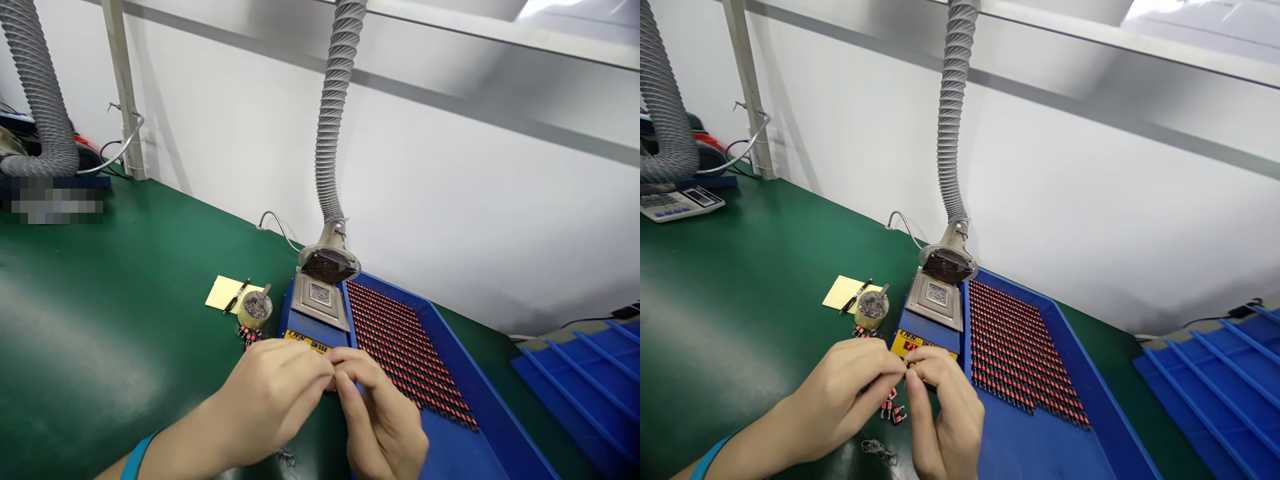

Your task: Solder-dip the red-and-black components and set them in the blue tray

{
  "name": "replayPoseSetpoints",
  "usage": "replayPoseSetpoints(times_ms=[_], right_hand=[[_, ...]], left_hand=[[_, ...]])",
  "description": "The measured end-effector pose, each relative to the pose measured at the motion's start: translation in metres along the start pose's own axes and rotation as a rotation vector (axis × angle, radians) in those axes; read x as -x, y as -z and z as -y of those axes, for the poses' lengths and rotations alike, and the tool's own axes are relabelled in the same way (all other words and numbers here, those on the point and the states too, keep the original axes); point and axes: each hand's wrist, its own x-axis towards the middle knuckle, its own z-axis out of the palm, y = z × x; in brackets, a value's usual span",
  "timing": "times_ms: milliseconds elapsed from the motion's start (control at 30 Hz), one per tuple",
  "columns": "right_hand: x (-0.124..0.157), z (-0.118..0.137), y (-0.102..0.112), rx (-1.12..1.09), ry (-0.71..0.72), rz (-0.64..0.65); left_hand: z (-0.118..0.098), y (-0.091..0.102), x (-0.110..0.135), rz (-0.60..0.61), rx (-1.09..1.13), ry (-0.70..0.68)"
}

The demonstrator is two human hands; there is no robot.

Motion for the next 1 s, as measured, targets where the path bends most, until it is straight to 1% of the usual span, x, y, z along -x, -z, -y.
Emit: replayPoseSetpoints(times_ms=[67,100,133,167,200,300,367,400,467,533,600,633,667,733,767,800,900,1000], right_hand=[[-0.001,0.001,-0.001,-0.241,-0.258,0.063],[-0.002,0.001,-0.001,-0.391,-0.354,0.097],[-0.003,0.0,0.0,-0.516,-0.396,0.117],[-0.004,-0.001,0.0,-0.585,-0.382,0.118],[-0.004,-0.001,0.002,-0.588,-0.327,0.106],[-0.005,-0.003,0.005,-0.372,-0.115,0.046],[-0.004,-0.003,0.005,-0.271,-0.03,0.034],[-0.003,-0.003,0.004,-0.25,0.001,0.03],[-0.001,-0.003,0.002,-0.228,0.051,0.015],[0.0,-0.003,-0.001,-0.231,0.028,0.008],[0.0,-0.002,0.0,-0.305,-0.073,0.004],[-0.002,-0.001,0.001,-0.37,-0.135,-0.019],[-0.003,-0.001,0.003,-0.439,-0.188,-0.063],[-0.007,-0.002,0.008,-0.535,-0.231,-0.196],[-0.009,-0.003,0.01,-0.542,-0.233,-0.247],[-0.011,-0.003,0.011,-0.524,-0.23,-0.265],[-0.011,-0.004,0.006,-0.478,-0.253,-0.194],[-0.006,-0.004,-0.01,-0.607,-0.371,-0.115]], left_hand=[[0.002,-0.004,0.001,-0.056,-0.182,-0.141],[0.002,-0.005,0.001,-0.066,-0.208,-0.167],[0.002,-0.004,0.002,-0.064,-0.179,-0.154],[0.001,-0.003,0.002,-0.055,-0.104,-0.114],[0.0,-0.002,0.001,-0.037,-0.003,-0.051],[-0.004,0.004,0.0,0.043,0.276,0.215],[-0.006,0.007,-0.001,0.097,0.382,0.348],[-0.006,0.008,-0.002,0.116,0.417,0.388],[-0.006,0.008,-0.002,0.135,0.464,0.421],[-0.006,0.008,-0.003,0.149,0.493,0.431],[-0.005,0.008,-0.003,0.177,0.506,0.428],[-0.005,0.009,-0.003,0.189,0.502,0.426],[-0.005,0.009,-0.003,0.199,0.493,0.43],[-0.004,0.011,-0.004,0.208,0.474,0.461],[-0.003,0.012,-0.004,0.208,0.472,0.485],[-0.002,0.012,-0.004,0.203,0.484,0.512],[0.002,0.012,-0.001,0.15,0.598,0.53],[0.006,0.007,0.003,0.06,0.72,0.495]])
